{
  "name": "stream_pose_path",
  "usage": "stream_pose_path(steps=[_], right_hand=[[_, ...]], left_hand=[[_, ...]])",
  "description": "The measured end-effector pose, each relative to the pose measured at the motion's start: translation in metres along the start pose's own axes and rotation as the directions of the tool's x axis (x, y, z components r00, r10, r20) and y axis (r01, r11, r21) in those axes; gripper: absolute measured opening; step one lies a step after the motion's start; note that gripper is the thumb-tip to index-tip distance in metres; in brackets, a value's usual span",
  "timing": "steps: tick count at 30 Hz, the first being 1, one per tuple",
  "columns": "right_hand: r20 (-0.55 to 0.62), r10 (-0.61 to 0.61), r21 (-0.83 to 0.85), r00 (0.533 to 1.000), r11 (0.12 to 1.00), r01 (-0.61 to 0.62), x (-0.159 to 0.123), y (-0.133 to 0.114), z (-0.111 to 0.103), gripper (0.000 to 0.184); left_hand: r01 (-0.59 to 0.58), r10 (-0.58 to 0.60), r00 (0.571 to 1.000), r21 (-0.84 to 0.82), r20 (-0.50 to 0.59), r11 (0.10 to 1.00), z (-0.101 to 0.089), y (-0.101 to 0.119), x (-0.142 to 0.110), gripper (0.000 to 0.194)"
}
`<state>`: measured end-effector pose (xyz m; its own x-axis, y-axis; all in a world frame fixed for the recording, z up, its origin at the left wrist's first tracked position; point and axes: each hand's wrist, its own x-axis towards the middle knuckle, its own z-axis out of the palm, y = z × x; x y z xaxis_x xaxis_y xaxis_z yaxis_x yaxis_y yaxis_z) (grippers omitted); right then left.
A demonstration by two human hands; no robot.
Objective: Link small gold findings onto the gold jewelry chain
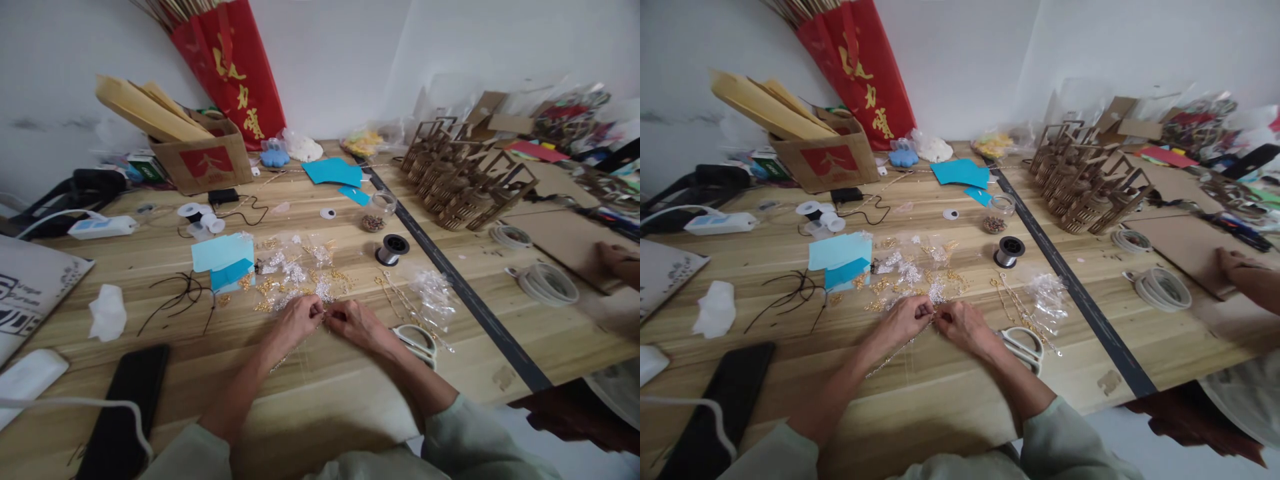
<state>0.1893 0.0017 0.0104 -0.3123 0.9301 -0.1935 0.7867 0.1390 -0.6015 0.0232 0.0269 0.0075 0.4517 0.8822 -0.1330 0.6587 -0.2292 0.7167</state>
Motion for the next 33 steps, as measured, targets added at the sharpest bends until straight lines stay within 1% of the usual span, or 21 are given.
stream_pose_path(steps=[5, 8, 12, 14, 19, 22, 26, 30, 33], right_hand=[[0.005, -0.008, 0.004, 1.000, 1.000, 0.008, -0.003, 0.000, -0.004, 0.012], [0.014, -0.012, -0.011, 1.000, 1.000, 0.012, -0.007, -0.002, -0.007, 0.013], [0.034, -0.015, -0.087, 0.999, 0.996, 0.018, -0.010, -0.004, -0.008, 0.018], [0.043, -0.018, -0.134, 0.999, 0.991, 0.023, -0.012, -0.006, -0.008, 0.017], [0.077, -0.084, -0.229, 0.993, 0.968, 0.099, -0.014, -0.011, -0.008, 0.006], [0.090, -0.114, -0.288, 0.989, 0.948, 0.135, -0.015, -0.013, -0.006, 0.002], [0.079, -0.108, -0.352, 0.991, 0.927, 0.129, -0.014, -0.014, -0.002, 0.012], [0.111, -0.081, -0.376, 0.991, 0.919, 0.117, -0.014, -0.012, 0.000, 0.011], [0.121, -0.093, -0.371, 0.988, 0.919, 0.132, -0.013, -0.009, 0.000, 0.012]], left_hand=[[-0.017, 0.018, 0.999, 0.034, -0.044, 0.999, 0.006, -0.004, 0.001, 0.010], [-0.024, 0.028, 0.998, 0.060, -0.061, 0.998, 0.008, -0.006, 0.002, 0.012], [-0.031, 0.035, 0.998, 0.061, -0.060, 0.998, 0.008, -0.006, 0.002, 0.013], [-0.029, 0.032, 0.998, 0.062, -0.059, 0.998, 0.008, -0.006, 0.002, 0.011], [0.002, 0.002, 0.999, 0.067, -0.055, 0.998, 0.009, -0.006, 0.001, 0.009], [0.007, -0.003, 0.998, 0.053, -0.061, 0.999, 0.009, -0.005, 0.000, 0.010], [0.023, -0.020, 0.997, 0.038, -0.075, 0.999, 0.008, -0.003, 0.000, 0.012], [0.015, -0.014, 0.996, 0.013, -0.094, 1.000, 0.008, -0.004, 0.001, 0.013], [0.006, -0.006, 0.995, 0.001, -0.098, 1.000, 0.008, -0.006, 0.001, 0.013]])
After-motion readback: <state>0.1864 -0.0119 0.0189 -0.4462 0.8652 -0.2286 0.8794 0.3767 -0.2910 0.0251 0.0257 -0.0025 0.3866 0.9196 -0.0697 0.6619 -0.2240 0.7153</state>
